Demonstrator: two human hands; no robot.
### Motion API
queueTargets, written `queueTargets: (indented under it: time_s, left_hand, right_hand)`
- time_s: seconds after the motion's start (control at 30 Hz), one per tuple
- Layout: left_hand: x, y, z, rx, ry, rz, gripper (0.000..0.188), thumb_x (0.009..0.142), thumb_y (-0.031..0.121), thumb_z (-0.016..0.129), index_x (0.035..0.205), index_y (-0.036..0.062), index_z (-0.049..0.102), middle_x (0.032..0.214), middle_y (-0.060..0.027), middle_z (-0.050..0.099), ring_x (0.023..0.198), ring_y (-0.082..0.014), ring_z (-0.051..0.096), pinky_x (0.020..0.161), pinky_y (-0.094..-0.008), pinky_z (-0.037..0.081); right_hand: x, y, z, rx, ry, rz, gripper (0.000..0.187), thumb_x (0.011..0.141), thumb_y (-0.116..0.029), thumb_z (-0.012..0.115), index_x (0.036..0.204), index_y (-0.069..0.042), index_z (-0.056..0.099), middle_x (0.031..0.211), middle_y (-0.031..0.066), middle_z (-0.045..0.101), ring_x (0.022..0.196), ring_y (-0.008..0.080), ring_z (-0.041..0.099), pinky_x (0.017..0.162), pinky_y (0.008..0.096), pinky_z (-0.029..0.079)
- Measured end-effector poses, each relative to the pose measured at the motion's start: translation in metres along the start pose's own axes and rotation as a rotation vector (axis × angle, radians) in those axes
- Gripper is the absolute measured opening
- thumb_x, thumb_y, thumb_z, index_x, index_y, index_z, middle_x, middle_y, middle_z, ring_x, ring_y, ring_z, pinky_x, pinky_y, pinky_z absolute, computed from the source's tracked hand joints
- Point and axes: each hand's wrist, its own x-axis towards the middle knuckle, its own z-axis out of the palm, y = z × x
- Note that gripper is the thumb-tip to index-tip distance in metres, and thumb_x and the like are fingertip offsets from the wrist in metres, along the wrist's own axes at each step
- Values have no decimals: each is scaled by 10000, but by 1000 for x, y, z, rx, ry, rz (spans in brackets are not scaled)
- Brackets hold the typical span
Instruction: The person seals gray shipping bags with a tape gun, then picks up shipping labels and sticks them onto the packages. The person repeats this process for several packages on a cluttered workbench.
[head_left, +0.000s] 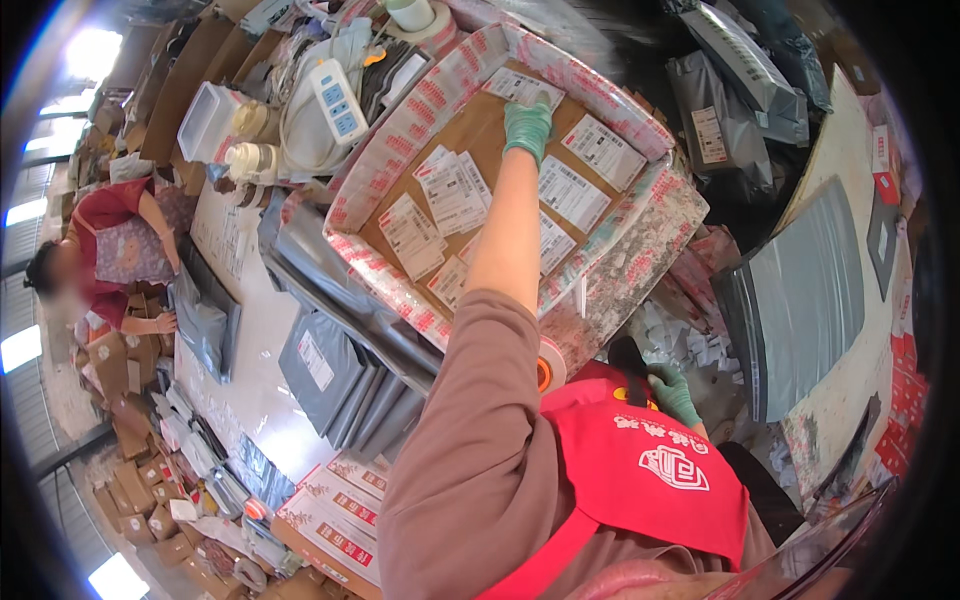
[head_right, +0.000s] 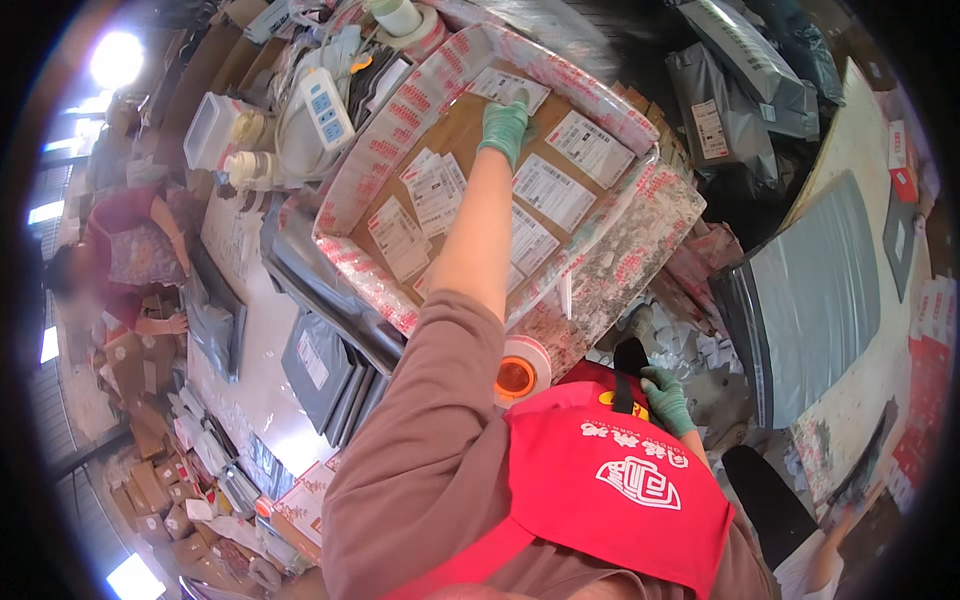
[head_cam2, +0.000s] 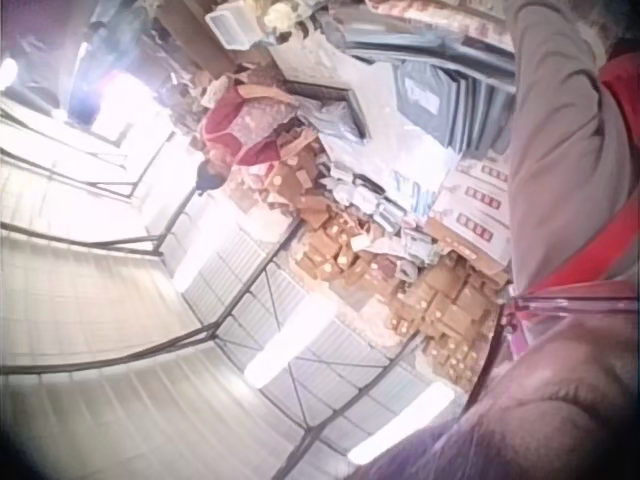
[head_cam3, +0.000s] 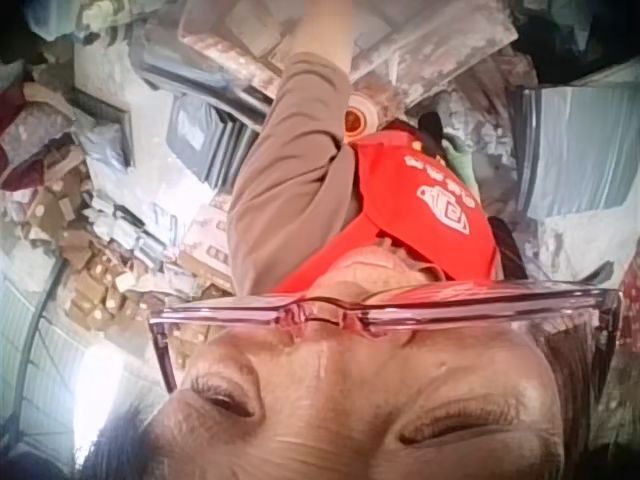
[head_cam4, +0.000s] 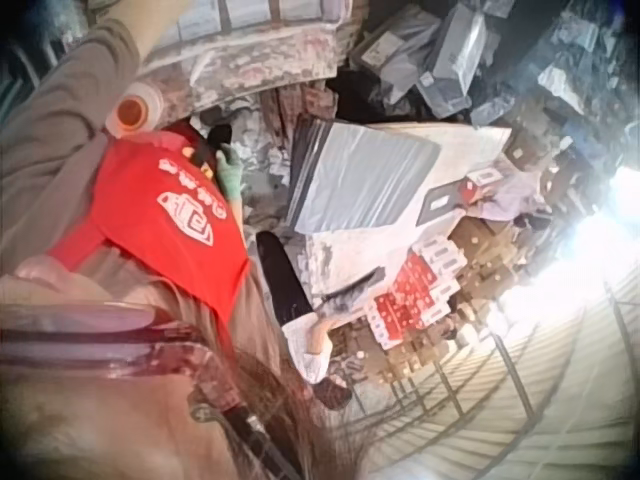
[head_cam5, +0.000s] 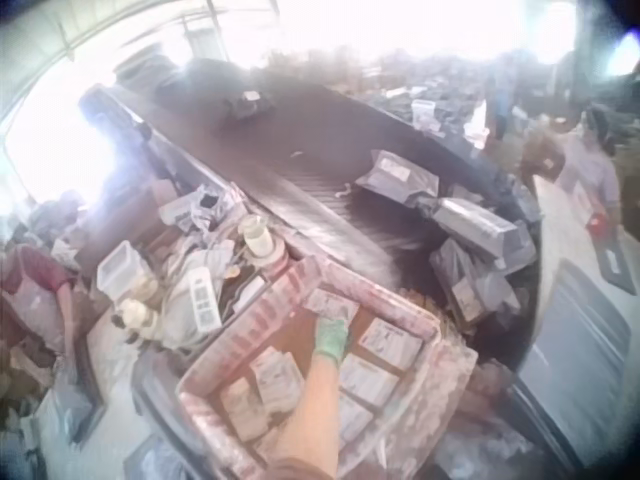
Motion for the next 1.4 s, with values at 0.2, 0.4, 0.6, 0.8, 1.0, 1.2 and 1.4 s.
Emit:
queueTargets:
  time_s: [0.2, 0.4, 0.6, 0.8, 1.0, 1.2, 1.4]
  left_hand:
    - [-33, 41, -138, 1266, -134, 290, 609, 715, 350, 716, 1182, -16, 576, 1173, -288, 575, 1095, -358, 583, 937, -399, 468]
    - [-44, 27, -192, 1487, 104, 53, 869, 586, 416, 843, 1294, 66, 478, 1379, -199, 387, 1328, -370, 333, 1074, -430, 345]
    - [-39, 13, -189, 1486, 92, 129, 576, 670, 306, 788, 1156, 63, 598, 1345, -180, 464, 1255, -342, 445, 1024, -426, 399]
    - [-40, 1, -209, 1219, -13, 416, 398, 662, 260, 759, 991, 65, 652, 988, -197, 653, 923, -360, 615, 844, -428, 491]
    - [-134, 81, -196, 331, -550, 312, 358, 714, 92, 775, 1034, 20, 633, 931, -44, 670, 828, -125, 606, 772, -289, 494]
    - [-214, 73, -101, 362, -947, 244, 449, 718, 67, 774, 1131, 9, 608, 1010, -23, 656, 911, -93, 592, 828, -269, 480]
    - [-285, 22, -11, 66, -835, 309, 554, 779, 80, 725, 1275, -18, 497, 1124, -66, 603, 998, -134, 570, 885, -274, 465]
  right_hand:
    - [3, 10, -14, -45, -14, 64, 290, 870, -82, 629, 1154, -30, 605, 993, 56, 654, 897, 132, 580, 772, 262, 463]
    - [16, 30, -8, 31, -92, 39, 329, 876, -61, 624, 1197, -10, 576, 1089, 82, 648, 964, 150, 586, 830, 285, 461]
    - [9, 17, -2, 7, -84, 15, 309, 886, -35, 599, 1191, 8, 575, 1083, 82, 642, 963, 152, 575, 847, 282, 457]
    - [14, -4, -2, -150, -13, -184, 263, 876, -65, 603, 1122, 28, 616, 1020, 93, 667, 925, 133, 585, 829, 283, 470]
    - [-13, -174, 24, -226, -67, -850, 214, 873, -100, 614, 1043, 30, 608, 866, 28, 611, 777, 88, 537, 722, 255, 466]
    - [-5, -238, 62, -167, 59, -935, 411, 806, -258, 715, 1090, 19, 608, 945, 139, 660, 735, 159, 586, 680, 315, 495]
    - [-9, -187, 13, 85, -105, -754, 287, 847, -188, 686, 1040, 19, 638, 910, 50, 674, 787, 103, 580, 731, 289, 496]
